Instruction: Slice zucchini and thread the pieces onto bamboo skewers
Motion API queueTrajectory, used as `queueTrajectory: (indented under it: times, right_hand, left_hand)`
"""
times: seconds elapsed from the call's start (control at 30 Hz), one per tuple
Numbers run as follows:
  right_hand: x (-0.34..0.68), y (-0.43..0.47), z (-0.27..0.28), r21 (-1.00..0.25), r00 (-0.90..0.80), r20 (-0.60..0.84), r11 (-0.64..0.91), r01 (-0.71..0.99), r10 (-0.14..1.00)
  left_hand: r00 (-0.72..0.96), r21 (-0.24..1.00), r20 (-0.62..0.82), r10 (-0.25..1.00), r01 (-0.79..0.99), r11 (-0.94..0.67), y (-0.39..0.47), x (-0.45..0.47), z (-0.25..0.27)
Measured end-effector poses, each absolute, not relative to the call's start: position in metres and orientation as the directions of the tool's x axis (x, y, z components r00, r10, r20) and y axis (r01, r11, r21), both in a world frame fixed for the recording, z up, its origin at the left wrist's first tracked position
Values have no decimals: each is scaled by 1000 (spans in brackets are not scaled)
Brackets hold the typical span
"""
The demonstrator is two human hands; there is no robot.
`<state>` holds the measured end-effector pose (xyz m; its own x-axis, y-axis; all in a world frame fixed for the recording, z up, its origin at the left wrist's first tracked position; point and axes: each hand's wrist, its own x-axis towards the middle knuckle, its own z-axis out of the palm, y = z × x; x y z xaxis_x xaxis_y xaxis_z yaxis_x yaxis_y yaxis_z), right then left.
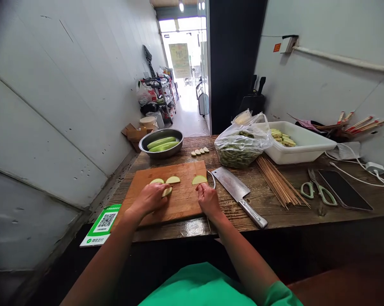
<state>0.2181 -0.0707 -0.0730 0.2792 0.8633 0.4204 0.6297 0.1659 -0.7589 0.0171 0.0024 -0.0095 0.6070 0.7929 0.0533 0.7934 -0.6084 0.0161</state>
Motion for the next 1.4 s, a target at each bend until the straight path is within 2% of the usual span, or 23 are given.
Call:
queueTrajectory:
  times: [0.13, 0.27, 0.4, 0.47, 0.53, 0.57, 0.63, 0.67, 0.8, 0.97, 1.4]
  right_hand:
    - [218, -72, -71, -761, 272, 414, 166, 628, 869]
    - [218, -72, -71, -767, 254, 415, 186, 614, 874]
    - [219, -73, -70, -779, 251, 426, 212, 591, 869]
    - [218, -74, -69, -783, 251, 432, 222, 581, 866]
    - [217, -78, -67, -773, 227, 445, 245, 585, 866]
    - [217, -81, -65, -761, 206, 454, 258, 595, 867]
    - [218, -89, -63, -723, 151, 460, 271, 635, 875]
    - [219, -93, -61, -701, 125, 453, 265, 662, 883]
    - [226, -110, -57, -618, 85, 377, 182, 765, 923]
    - [228, -117, -56, -552, 57, 314, 134, 823, 948]
    - [225, -117, -62, -604, 82, 278, 107, 790, 957]
  left_hand:
    - [546, 88, 84, 834, 829, -552, 19, 25, -8]
    - [510, 343, 141, 849, 779, -525, 24, 33, -21]
    - [499, 541, 172, 850, 673, -504, 16, 42, -28]
    - [421, 722, 190, 887, 553, -417, 13, 49, -24]
    - [328, 938, 124, 936, 269, -218, 13, 58, -19]
    - [315, 992, 55, 947, 88, -87, 15, 63, -16]
    - [332, 967, -98, 938, -190, 168, 21, 75, -11]
    - [332, 930, -162, 929, -263, 256, 25, 80, -11]
    - [276, 843, -301, 913, -369, 390, 38, 95, -20]
    - [374, 698, -447, 813, -422, 578, 42, 102, -34]
    - [385, 600, -482, 787, -510, 617, 42, 108, -37]
